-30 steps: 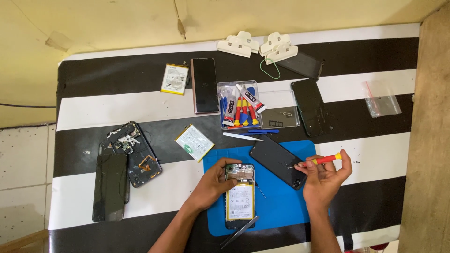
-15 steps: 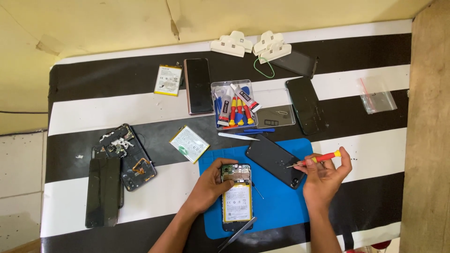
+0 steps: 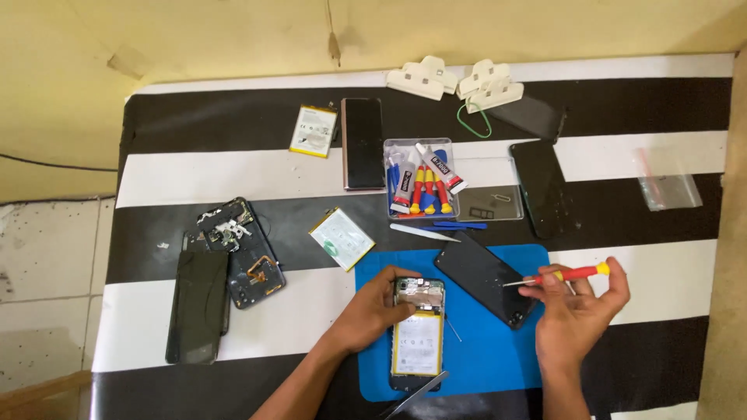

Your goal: Using a precision screwdriver to work on the internal components of a disassembled mobile phone.

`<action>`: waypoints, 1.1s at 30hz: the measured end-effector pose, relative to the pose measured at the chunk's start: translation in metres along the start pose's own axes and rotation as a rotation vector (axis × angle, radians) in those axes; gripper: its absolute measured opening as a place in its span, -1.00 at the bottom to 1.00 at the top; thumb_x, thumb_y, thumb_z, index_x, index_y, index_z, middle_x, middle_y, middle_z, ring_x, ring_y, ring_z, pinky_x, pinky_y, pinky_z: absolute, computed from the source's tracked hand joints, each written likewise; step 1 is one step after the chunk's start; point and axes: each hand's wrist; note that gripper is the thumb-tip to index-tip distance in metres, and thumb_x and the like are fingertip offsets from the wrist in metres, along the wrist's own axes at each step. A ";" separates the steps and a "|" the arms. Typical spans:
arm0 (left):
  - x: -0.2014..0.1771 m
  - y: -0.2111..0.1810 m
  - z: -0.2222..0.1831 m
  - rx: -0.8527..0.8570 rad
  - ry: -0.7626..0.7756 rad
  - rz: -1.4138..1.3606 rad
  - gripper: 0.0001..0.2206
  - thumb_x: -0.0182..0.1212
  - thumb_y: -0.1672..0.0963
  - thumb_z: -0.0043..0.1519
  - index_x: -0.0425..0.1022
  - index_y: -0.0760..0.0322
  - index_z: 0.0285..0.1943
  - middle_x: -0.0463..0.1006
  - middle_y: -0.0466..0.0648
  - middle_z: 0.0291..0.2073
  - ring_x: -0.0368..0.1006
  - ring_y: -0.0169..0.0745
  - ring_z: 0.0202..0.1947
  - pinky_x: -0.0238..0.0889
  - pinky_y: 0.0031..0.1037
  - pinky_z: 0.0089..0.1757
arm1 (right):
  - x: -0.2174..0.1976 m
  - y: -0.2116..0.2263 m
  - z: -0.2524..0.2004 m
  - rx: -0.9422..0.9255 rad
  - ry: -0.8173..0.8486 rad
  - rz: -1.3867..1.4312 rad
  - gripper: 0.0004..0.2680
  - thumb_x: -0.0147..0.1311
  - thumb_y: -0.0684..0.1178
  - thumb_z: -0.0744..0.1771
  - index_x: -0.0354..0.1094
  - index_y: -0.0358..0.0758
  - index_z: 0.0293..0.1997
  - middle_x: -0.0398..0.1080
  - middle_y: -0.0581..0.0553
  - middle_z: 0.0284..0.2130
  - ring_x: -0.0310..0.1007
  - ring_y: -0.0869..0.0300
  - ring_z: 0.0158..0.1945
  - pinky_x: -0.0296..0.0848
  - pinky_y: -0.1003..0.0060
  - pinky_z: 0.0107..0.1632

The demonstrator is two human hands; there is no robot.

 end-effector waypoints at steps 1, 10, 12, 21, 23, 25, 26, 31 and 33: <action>-0.001 0.003 0.001 -0.002 -0.002 -0.004 -0.58 0.23 0.09 0.25 0.31 0.01 0.30 0.61 0.00 0.12 0.63 -0.25 -0.03 0.54 -0.51 -0.26 | 0.005 0.003 -0.001 0.003 0.004 -0.002 -0.48 0.04 -0.34 0.42 -0.24 -0.04 0.47 0.36 -0.50 -0.12 0.46 -0.12 -0.29 0.58 0.10 -0.21; -0.002 0.008 0.001 0.071 0.048 -0.105 -0.60 0.17 0.15 0.27 0.30 0.09 0.32 0.62 0.06 0.09 0.60 -0.25 -0.06 0.48 -0.53 -0.28 | 0.060 0.011 -0.012 -0.071 0.244 0.200 -0.45 0.05 -0.31 0.39 -0.23 0.00 0.49 0.44 -0.42 -0.19 0.56 -0.06 -0.31 0.68 0.11 -0.27; -0.001 0.009 0.003 0.087 0.026 -0.108 -0.59 0.18 0.17 0.26 0.32 0.11 0.31 0.63 0.08 0.04 0.60 -0.22 -0.07 0.47 -0.51 -0.27 | 0.072 0.014 -0.020 -0.097 0.353 0.160 -0.45 0.10 -0.21 0.36 -0.23 -0.02 0.47 0.45 -0.39 -0.20 0.62 -0.03 -0.32 0.71 0.17 -0.30; 0.000 0.021 0.012 0.156 0.030 -0.160 -0.59 0.15 0.21 0.25 0.33 0.18 0.32 0.62 0.05 -0.06 0.57 -0.25 -0.14 0.41 -0.50 -0.26 | 0.084 -0.008 -0.038 -0.102 0.428 0.227 -0.45 0.12 -0.21 0.36 -0.20 -0.01 0.48 0.45 -0.38 -0.21 0.61 0.00 -0.27 0.72 0.20 -0.26; 0.000 0.024 0.014 0.161 0.040 -0.163 -0.59 0.16 0.22 0.25 0.31 0.20 0.31 0.61 0.04 -0.08 0.57 -0.26 -0.15 0.40 -0.49 -0.26 | 0.088 -0.009 -0.044 -0.094 0.438 0.263 -0.44 0.12 -0.22 0.36 -0.19 -0.02 0.47 0.46 -0.38 -0.21 0.62 0.00 -0.28 0.71 0.18 -0.23; 0.000 0.026 0.016 0.169 0.051 -0.162 -0.59 0.18 0.23 0.24 0.30 0.22 0.30 0.61 0.03 -0.10 0.57 -0.26 -0.17 0.40 -0.49 -0.26 | 0.091 -0.009 -0.048 -0.089 0.446 0.300 -0.44 0.12 -0.23 0.35 -0.19 -0.02 0.47 0.46 -0.39 -0.20 0.62 0.01 -0.29 0.71 0.15 -0.20; 0.000 0.027 0.017 0.180 0.055 -0.181 -0.59 0.17 0.23 0.23 0.30 0.24 0.29 0.61 0.05 -0.08 0.57 -0.24 -0.17 0.40 -0.48 -0.25 | 0.092 -0.009 -0.049 -0.121 0.461 0.267 -0.45 0.11 -0.25 0.36 -0.20 -0.03 0.46 0.45 -0.39 -0.20 0.63 0.01 -0.28 0.71 0.17 -0.18; 0.000 0.028 0.016 0.185 0.028 -0.152 -0.59 0.18 0.23 0.21 0.31 0.24 0.28 0.60 0.04 -0.09 0.55 -0.26 -0.18 0.38 -0.47 -0.25 | 0.093 -0.017 -0.053 -0.196 0.487 0.220 -0.45 0.08 -0.27 0.37 -0.24 -0.04 0.46 0.45 -0.39 -0.19 0.61 0.02 -0.25 0.70 0.14 -0.10; 0.001 0.024 0.014 0.181 0.019 -0.136 -0.60 0.19 0.22 0.22 0.32 0.24 0.27 0.60 0.04 -0.09 0.56 -0.25 -0.19 0.38 -0.48 -0.26 | 0.094 -0.018 -0.054 -0.184 0.469 0.248 -0.45 0.09 -0.27 0.36 -0.22 -0.03 0.46 0.44 -0.39 -0.19 0.61 0.01 -0.23 0.69 0.15 -0.09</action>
Point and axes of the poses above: each hand's wrist, its own z-axis towards the middle knuckle, its own x-axis out of the palm, y = z × x
